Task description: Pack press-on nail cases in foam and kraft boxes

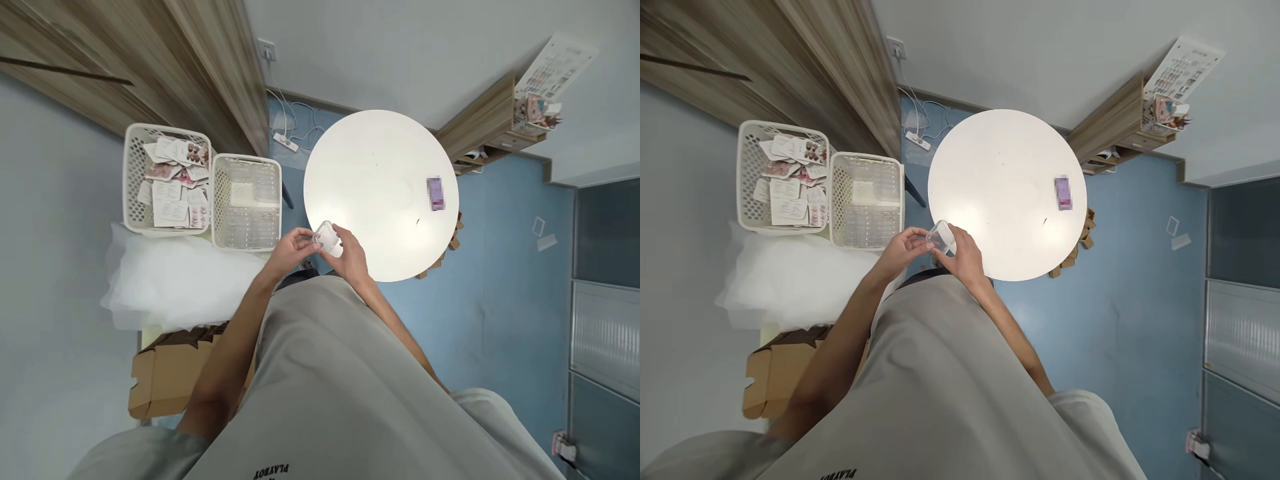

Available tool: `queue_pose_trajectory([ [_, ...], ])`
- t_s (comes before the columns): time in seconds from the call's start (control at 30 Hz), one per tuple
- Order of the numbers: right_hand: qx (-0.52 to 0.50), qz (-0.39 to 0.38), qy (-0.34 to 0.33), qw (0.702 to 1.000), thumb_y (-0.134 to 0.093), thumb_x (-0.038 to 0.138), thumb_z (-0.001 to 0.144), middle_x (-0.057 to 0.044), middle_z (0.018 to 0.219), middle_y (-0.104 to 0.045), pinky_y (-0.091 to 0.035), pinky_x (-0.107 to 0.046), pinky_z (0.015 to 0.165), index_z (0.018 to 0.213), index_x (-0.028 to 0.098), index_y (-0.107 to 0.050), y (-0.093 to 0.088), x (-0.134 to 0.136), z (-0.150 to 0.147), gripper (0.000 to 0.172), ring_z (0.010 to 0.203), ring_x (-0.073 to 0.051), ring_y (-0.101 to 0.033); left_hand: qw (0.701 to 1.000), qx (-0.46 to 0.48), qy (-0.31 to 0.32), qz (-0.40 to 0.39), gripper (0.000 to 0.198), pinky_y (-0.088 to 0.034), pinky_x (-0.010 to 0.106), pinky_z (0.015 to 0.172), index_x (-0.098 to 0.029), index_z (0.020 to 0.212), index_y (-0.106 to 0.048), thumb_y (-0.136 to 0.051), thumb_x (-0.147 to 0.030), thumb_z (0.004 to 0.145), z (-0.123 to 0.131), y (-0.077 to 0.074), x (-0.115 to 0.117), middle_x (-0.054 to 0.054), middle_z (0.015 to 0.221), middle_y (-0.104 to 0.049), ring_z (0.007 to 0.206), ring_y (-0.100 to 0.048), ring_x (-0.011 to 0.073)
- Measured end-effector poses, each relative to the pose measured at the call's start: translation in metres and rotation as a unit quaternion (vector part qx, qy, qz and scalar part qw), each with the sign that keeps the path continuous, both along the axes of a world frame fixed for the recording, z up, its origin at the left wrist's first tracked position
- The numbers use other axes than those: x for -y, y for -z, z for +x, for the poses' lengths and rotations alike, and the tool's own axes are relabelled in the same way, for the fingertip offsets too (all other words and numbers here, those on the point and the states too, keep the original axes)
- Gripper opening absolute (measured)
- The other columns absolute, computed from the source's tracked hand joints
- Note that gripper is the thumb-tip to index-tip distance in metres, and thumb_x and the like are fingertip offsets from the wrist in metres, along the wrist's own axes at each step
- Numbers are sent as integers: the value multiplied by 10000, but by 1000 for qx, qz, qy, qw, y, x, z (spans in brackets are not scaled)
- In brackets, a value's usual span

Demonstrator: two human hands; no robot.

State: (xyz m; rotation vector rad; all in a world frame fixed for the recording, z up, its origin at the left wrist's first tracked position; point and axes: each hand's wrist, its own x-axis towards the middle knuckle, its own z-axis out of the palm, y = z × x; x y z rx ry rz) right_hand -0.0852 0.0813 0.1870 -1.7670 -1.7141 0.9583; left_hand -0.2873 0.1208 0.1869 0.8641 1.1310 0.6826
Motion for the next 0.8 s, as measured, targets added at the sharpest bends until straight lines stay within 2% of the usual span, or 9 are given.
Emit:
queue_pose_trajectory([
  [0.1,2,-21,-14,1000,-795,560,988,-144,1656,-591,-612,-526,1140,1673,286,-530,-4,5,5,783,1402,-358,-656,999,-9,-44,4,594,-654,498,1013,-186,1088,-712,-953,-601,738,5,3,1,137,1163,-821,1068,-815,329],
  [0.23,2,-31,-74,997,-783,475,993,-76,1873,-295,-686,-488,972,1746,367,-421,-14,11,20,843,1257,-327,-729,998,-24,-54,-1,620,-665,486,972,-163,1134,-752,-917,-639,773,5,2,-3,149,1134,-836,987,-808,302],
  [0.27,3,-29,-86,996,-767,445,1002,-54,1884,-271,-690,-479,954,1750,385,-412,-16,11,23,830,1243,-322,-733,999,-26,-46,-4,631,-667,481,964,-163,1149,-764,-912,-651,778,4,1,-4,148,1139,-840,976,-806,298],
  [0.4,1,-34,-97,995,-753,390,998,-46,1807,-439,-674,-481,1013,1717,386,-484,-22,10,29,768,1230,-308,-739,1000,-22,-10,-3,691,-663,464,988,-165,1211,-793,-892,-706,794,0,-3,-6,154,1178,-837,1054,-796,317],
  [0.47,-22,-46,-72,996,-800,418,958,-65,1756,-509,-672,-478,1017,1689,367,-529,-22,8,29,782,1161,-284,-750,1000,7,7,3,788,-651,468,1036,-186,1348,-764,-890,-727,789,-1,-4,-4,174,1341,-794,1176,-777,341],
  [0.53,-64,-61,-36,995,-852,460,905,-69,1696,-577,-676,-459,988,1651,356,-576,-23,6,27,802,1089,-257,-750,999,42,26,15,965,-644,476,1070,-244,1523,-674,-944,-716,726,-1,-4,1,183,1551,-686,1310,-732,375],
  [0.63,-132,-92,0,987,-893,501,851,-54,1595,-671,-674,-424,968,1592,353,-633,-26,6,24,799,1062,-235,-740,997,59,36,43,1154,-650,486,1077,-286,1632,-571,-1012,-672,638,1,-5,8,186,1669,-583,1396,-682,413],
  [0.73,-169,-116,-2,979,-914,514,821,-68,1586,-674,-665,-421,987,1596,341,-629,-32,7,22,844,1103,-241,-737,996,60,20,58,1106,-656,501,1066,-265,1607,-589,-1002,-663,662,3,-6,14,190,1627,-615,1341,-714,405],
  [0.8,-178,-118,-13,977,-922,515,811,-88,1617,-637,-649,-442,1032,1626,333,-597,-36,7,22,896,1209,-268,-726,996,68,17,56,1058,-662,498,1051,-255,1580,-617,-1004,-633,670,4,-7,16,187,1595,-640,1294,-737,392],
])
